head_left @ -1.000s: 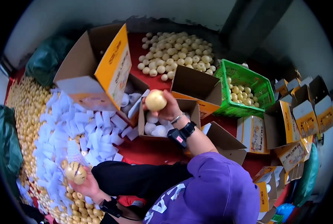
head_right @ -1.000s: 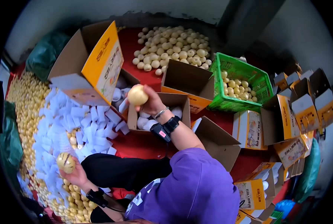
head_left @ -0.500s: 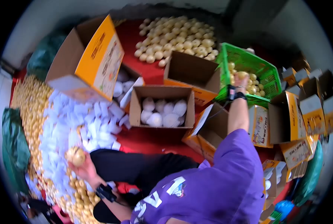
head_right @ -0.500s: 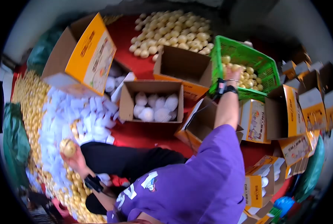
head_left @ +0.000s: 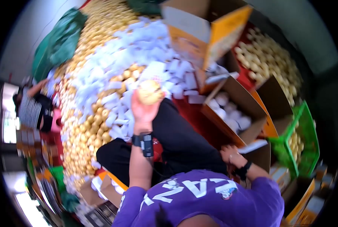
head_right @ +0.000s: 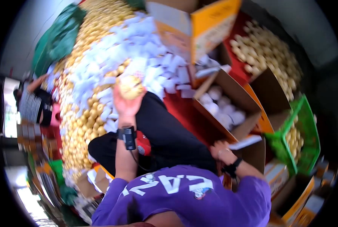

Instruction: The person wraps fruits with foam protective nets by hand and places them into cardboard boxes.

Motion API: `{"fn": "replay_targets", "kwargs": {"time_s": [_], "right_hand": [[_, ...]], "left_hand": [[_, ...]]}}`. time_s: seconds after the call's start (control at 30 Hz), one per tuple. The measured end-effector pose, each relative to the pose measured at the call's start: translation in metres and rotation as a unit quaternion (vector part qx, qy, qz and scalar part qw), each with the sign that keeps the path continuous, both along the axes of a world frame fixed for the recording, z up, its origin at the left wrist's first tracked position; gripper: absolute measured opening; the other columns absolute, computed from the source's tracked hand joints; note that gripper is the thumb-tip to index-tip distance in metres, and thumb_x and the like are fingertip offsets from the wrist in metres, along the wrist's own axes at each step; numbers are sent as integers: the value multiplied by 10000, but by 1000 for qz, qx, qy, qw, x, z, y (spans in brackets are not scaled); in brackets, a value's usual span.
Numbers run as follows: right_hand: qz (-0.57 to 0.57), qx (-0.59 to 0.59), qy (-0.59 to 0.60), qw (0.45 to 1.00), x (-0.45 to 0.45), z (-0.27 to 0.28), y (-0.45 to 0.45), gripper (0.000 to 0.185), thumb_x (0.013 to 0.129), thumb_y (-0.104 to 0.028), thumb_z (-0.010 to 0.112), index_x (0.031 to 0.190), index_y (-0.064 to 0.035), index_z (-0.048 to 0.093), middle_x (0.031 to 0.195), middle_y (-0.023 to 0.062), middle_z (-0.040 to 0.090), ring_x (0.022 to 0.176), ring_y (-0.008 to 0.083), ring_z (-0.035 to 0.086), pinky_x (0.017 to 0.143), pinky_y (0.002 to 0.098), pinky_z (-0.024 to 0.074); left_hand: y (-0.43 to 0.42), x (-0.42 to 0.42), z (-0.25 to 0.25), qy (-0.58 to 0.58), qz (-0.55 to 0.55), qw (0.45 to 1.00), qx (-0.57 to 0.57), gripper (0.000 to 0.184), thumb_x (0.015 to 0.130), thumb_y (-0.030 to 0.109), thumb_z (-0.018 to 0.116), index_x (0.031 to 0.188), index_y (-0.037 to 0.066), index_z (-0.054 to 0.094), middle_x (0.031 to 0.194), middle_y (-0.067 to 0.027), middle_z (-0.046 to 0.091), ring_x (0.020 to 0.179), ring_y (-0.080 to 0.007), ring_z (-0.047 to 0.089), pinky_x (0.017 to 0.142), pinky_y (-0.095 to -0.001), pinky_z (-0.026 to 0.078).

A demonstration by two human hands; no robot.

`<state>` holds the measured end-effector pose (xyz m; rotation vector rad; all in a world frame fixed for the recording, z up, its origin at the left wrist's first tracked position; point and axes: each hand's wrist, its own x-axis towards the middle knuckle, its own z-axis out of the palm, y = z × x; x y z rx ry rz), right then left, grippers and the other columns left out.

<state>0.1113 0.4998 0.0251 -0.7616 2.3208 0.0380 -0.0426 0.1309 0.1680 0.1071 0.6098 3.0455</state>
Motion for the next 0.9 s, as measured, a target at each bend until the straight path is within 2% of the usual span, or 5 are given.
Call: {"fn": "replay_targets", "kwargs": {"time_s": [0.27, 0.43, 0.53, 0.73, 0.9], "right_hand": [[24, 337, 20, 941, 12, 17, 101, 352, 755, -207, 572, 1102, -146, 574, 1206, 116, 498, 1065, 288, 510, 859, 466, 403], [-63, -259, -70, 961, -79, 185, -61, 321, 772, -151, 558, 1073, -40, 547, 1022, 191, 572, 934, 343, 553, 825, 372, 449], [-287, -604, -259, 697, -104, 227, -149, 376, 892, -165, 438, 1240, -37, 372, 1023, 140, 575, 862, 162, 581, 618, 225, 488], [-138, -686, -424, 574, -132, 175, -329, 519, 840, -272, 554, 1248, -36, 336, 1112, 118, 500, 829, 243, 596, 720, 329, 505], [-100, -485, -838, 229, -134, 129, -354, 685, 804, -582, 414, 1199, -23, 420, 1018, 222, 562, 812, 267, 613, 679, 328, 512]], "left_hand": [[-34, 33, 8, 34, 105, 994, 9, 557, 706, 360, 642, 1143, 45, 498, 1118, -128, 545, 1045, -312, 510, 916, -561, 340], [-53, 60, 25, 36, 187, 961, -202, 551, 666, 166, 683, 1142, -18, 474, 1087, -139, 546, 1001, -285, 545, 890, -462, 413], [-52, 79, 48, -34, 204, 891, -405, 709, 588, 85, 756, 1178, -52, 388, 1056, -140, 537, 950, -238, 551, 872, -331, 414], [-57, 113, 60, 44, 316, 468, -824, 802, 549, 238, 808, 1189, -18, 397, 1114, -160, 488, 1016, -305, 495, 879, -377, 389], [-93, 153, 31, -110, 232, 752, -607, 788, 544, 255, 820, 1171, -22, 433, 1116, -149, 511, 1048, -239, 495, 899, -345, 383]]}}
